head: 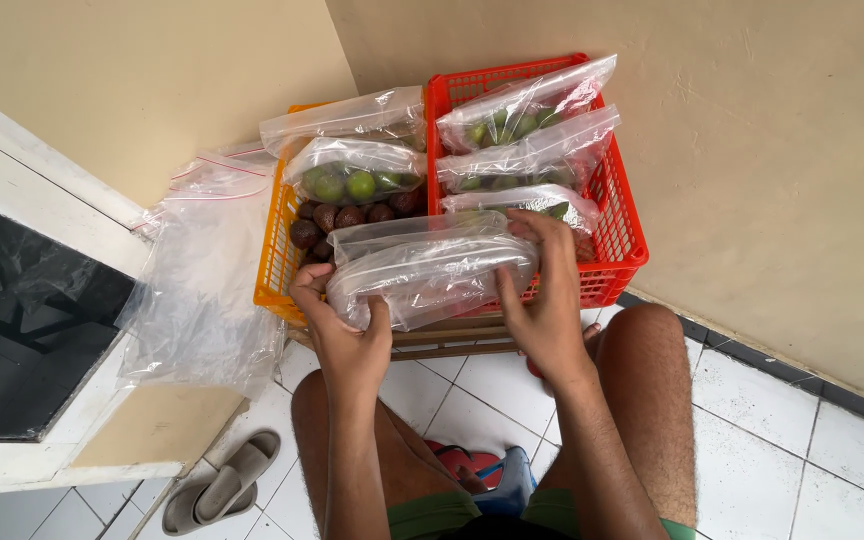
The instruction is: The person packs green and brown fruits from two plastic baskets into clear zip-top bags. They open each bag, place several fruits inside, and seal the bags, stacking them back into the baskets.
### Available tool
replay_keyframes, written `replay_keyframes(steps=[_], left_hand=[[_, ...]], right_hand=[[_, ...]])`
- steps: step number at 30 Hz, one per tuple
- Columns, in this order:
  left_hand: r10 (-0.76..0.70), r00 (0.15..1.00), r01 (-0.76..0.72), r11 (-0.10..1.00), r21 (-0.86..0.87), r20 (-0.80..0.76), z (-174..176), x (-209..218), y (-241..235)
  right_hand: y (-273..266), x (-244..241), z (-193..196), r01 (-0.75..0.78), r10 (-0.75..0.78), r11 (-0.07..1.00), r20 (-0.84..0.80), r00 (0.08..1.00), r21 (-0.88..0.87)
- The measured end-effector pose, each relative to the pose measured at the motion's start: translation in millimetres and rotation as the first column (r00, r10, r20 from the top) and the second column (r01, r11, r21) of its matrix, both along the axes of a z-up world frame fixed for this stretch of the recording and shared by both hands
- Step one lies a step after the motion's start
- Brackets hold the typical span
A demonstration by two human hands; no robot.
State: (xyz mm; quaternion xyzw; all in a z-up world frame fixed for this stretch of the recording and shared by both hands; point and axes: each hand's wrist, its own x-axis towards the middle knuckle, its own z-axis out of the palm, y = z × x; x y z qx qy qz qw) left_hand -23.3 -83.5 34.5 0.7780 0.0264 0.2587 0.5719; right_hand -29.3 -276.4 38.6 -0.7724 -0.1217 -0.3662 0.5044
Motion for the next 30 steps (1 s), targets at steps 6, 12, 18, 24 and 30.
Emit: replay_keyframes(steps=[6, 12, 18, 24, 30], left_hand=[[-0.052, 0.992, 0.049, 0.998, 0.025, 0.111, 9.8, -5.0, 15.4], [0.114, 0.985, -0.084, 0.971, -0.224, 0.126, -19.7, 17.3, 29.7], [0.172, 0.983, -0.168, 0.983, -0.072, 0.059, -17.7, 22.6, 70.1], [0.013, 1.0, -0.018, 0.986, 0.167, 0.028, 27.6, 20.1, 47.6], [-0.449, 0.881, 0.337, 0.817, 0.468, 0.15, 66.9, 31.6, 27.7]], right_hand=[[-17.4, 8.3, -8.4, 0.09, -0.092, 0.994, 0.033, 0.995, 0.069], [0.7, 7.7, -18.3, -0.125, 0.132, 0.952, 0.007, 0.991, -0.279], [25.8, -3.1, 42.8, -0.144, 0.118, 0.989, -0.382, 0.917, -0.038], [18.4, 33.2, 23.0, 0.043, -0.117, 0.873, -0.123, 0.986, -0.485], [-14.3, 48.7, 72.2, -0.153, -0.125, 0.753, -0.368, 0.922, -0.64]])
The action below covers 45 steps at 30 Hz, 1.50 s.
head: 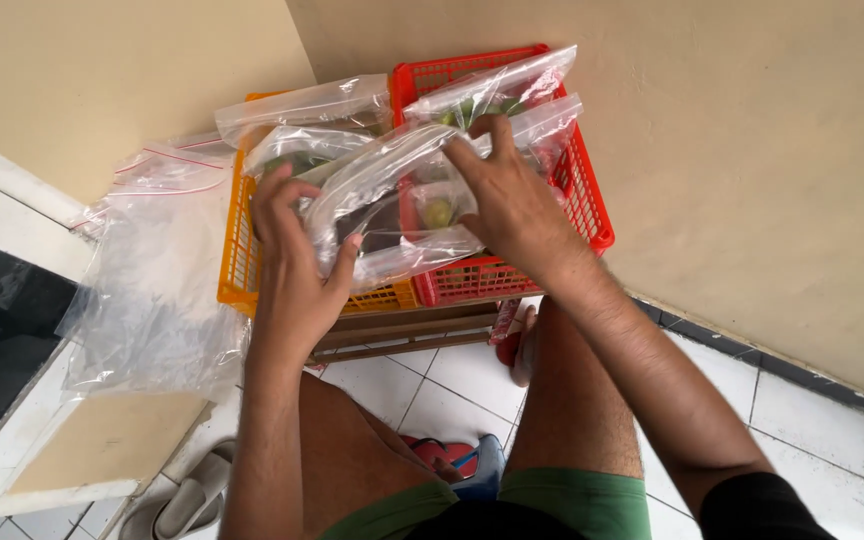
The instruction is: The person packs green and brown fruits from two plastic baskets into clear zip-top bags. They open each bag, place several fruits inside, and seal the bags, stacking them back into the baskets.
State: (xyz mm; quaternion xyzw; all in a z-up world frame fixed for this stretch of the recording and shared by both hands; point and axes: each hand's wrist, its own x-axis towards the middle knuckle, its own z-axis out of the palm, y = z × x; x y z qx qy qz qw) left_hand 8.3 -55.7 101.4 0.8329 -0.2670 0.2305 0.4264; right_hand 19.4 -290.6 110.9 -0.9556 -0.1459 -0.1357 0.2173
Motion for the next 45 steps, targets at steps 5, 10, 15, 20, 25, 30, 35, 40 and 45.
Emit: replay_keyframes(steps=[5, 10, 15, 20, 25, 30, 35, 40, 45], left_hand=[[-0.21, 0.958, 0.254, 0.938, 0.235, -0.198, 24.6, 8.4, 6.6], [0.294, 0.943, -0.196, 0.867, 0.457, -0.153, 18.5, 26.0, 0.2], [0.571, 0.817, -0.405, 0.665, 0.628, -0.077, -2.8, 48.6, 14.5], [0.628, 0.773, -0.382, 0.565, 0.732, -0.082, -0.4, 54.0, 49.7], [0.609, 0.766, -0.245, 0.572, 0.783, -0.204, -42.1, 79.4, 84.3], [0.261, 0.806, 0.116, 0.811, 0.573, -0.531, -0.4, 72.0, 95.7], [-0.128, 0.854, 0.151, 0.989, 0.004, -0.505, -46.1, 91.2, 125.2], [-0.303, 0.9, 0.172, 0.907, -0.384, -0.313, -96.2, 109.3, 121.0], [-0.246, 0.91, 0.129, 0.933, -0.337, -0.334, -116.7, 120.6, 128.2]], right_hand=[[-18.9, 29.5, 3.9, 0.027, -0.048, 0.984, -0.119, 0.992, -0.175], [1.7, 23.1, 15.2, 0.0, -0.032, 0.985, -0.182, 0.983, -0.174], [39.7, 40.9, 8.4, -0.037, -0.003, 0.972, -0.167, 0.986, -0.233], [52.3, 77.7, -10.9, -0.123, 0.088, 0.975, -0.188, 0.978, -0.184], [76.5, 78.2, -19.8, -0.213, 0.119, 0.94, -0.329, 0.937, -0.267], [73.1, 93.0, -15.4, -0.329, 0.224, 0.936, -0.503, 0.834, -0.128], [66.4, 123.0, -63.4, -0.356, 0.273, 0.931, -0.492, 0.827, -0.083], [51.8, 96.8, -27.6, -0.348, 0.369, 0.929, -0.416, 0.831, 0.128], [3.6, 73.2, -20.6, -0.26, 0.312, 0.932, -0.19, 0.931, 0.253]])
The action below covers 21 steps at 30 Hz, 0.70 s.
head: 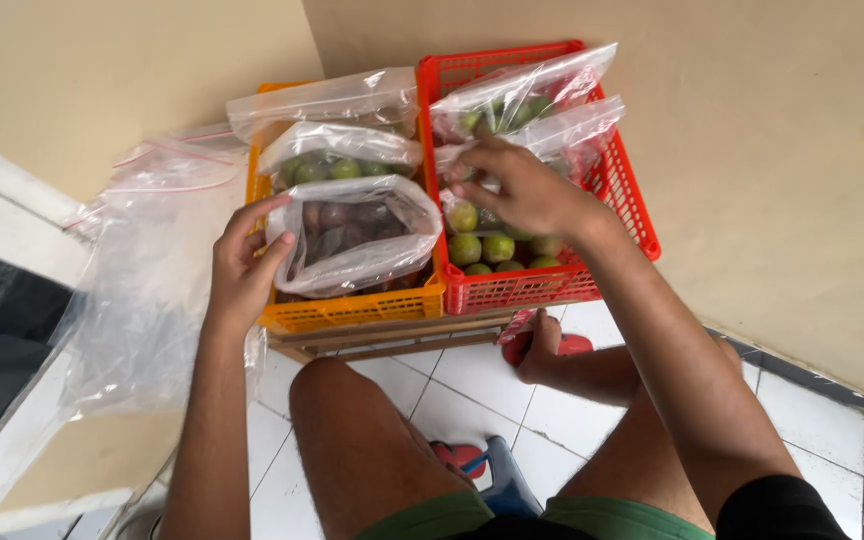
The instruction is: The person packs green and brown fruits from two plastic baskets into clear zip-top bags. They open each bag, place several fruits inside, and seal the bags, stacking them back into the baskets.
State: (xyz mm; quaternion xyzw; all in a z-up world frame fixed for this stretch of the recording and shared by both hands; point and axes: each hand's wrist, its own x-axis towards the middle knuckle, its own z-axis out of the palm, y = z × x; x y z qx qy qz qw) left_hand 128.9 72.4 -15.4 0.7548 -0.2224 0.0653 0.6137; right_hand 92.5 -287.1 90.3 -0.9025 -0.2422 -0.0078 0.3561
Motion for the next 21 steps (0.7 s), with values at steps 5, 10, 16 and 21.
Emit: replay_keyframes(steps=[5, 10, 16, 21], left_hand=[[-0.026, 0.996, 0.027, 1.0, 0.003, -0.089, -1.4, -3.2, 1.1], [-0.034, 0.996, 0.031, 0.999, -0.037, -0.082, -3.5, 0.2, 9.2], [-0.06, 0.995, 0.057, 0.998, -0.037, -0.08, -3.5, -1.9, 4.5], [-0.06, 0.995, 0.05, 0.991, -0.123, -0.074, 2.2, -8.3, 1.0]], right_hand=[[-77.3, 1.7, -99.2, 0.151, -0.401, 0.704, -0.213, 0.891, -0.694], [-84.0, 8.7, -106.1, 0.032, -0.419, 0.616, -0.293, 0.859, -0.787], [-75.8, 11.8, -112.4, 0.08, -0.393, 0.714, -0.303, 0.868, -0.695], [-107.9, 23.0, -84.8, -0.133, -0.182, 0.814, -0.466, 0.866, -0.565]])
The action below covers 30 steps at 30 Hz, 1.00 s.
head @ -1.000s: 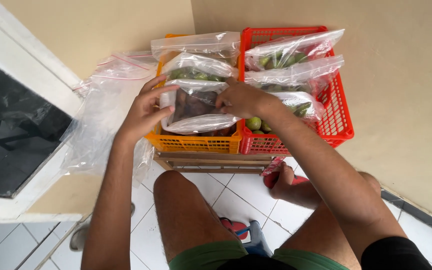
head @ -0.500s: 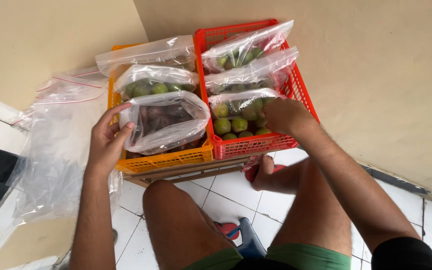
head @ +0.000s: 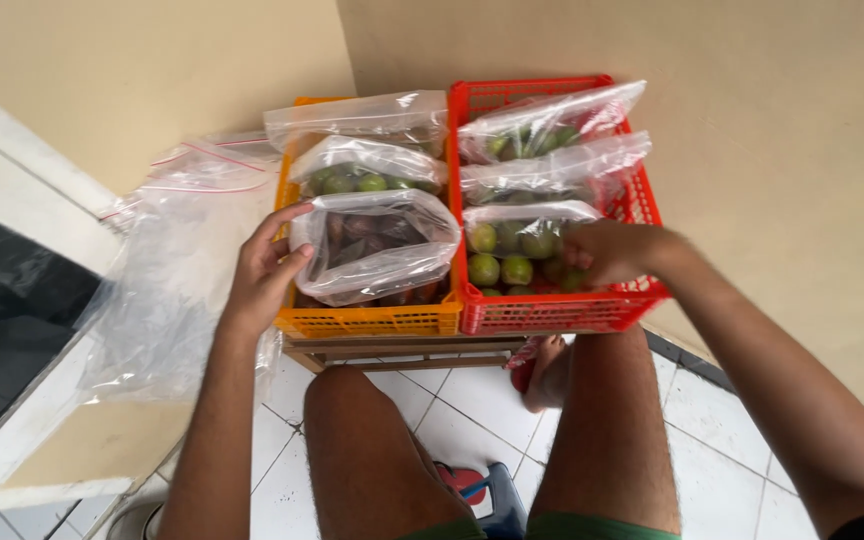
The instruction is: The person packs green and brown fruits from two plastic baskets into clear zip-top bags. They open each bag, place several fruits inside, and seal the bags, stacking them back into the baskets.
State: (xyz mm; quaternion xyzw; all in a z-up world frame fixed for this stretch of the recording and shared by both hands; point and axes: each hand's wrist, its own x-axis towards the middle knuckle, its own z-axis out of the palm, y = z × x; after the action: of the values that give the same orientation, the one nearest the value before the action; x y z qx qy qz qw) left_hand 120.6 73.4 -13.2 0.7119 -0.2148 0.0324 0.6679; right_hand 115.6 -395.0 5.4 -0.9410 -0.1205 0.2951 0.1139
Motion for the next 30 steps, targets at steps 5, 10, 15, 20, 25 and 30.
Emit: replay_keyframes(steps=[5, 10, 15, 20, 25, 30], left_hand=[[0.068, 0.996, -0.06, 0.989, 0.137, -0.057, 20.4, -12.0, -5.4], [0.043, 0.999, -0.043, 0.998, 0.036, 0.013, -0.4, 1.7, -0.5], [0.107, 0.994, -0.108, 0.993, 0.049, 0.011, -14.1, 6.0, 2.3], [0.138, 0.99, -0.139, 0.987, 0.074, 0.021, -7.1, -2.4, 2.0], [0.146, 0.989, -0.146, 0.988, 0.053, 0.012, 5.0, -4.9, -3.9], [0.146, 0.989, -0.146, 0.989, 0.029, 0.007, 3.3, -0.1, 0.2]], right_hand=[[50.6, -21.8, 119.0, 0.095, -0.103, 0.963, 0.018, 0.995, 0.252], [148.2, -0.1, 138.5, -0.209, -0.004, 0.603, 0.264, 0.964, 0.77], [251.9, 53.9, 67.4, -0.524, 0.366, 0.772, 0.422, 0.83, 0.361], [281.6, 76.0, 4.9, -0.6, 0.446, 0.742, 0.448, 0.775, 0.298], [274.1, 83.9, -23.7, -0.556, 0.362, 0.744, 0.475, 0.802, 0.37], [275.3, 77.2, -23.1, -0.546, 0.328, 0.75, 0.506, 0.798, 0.374]])
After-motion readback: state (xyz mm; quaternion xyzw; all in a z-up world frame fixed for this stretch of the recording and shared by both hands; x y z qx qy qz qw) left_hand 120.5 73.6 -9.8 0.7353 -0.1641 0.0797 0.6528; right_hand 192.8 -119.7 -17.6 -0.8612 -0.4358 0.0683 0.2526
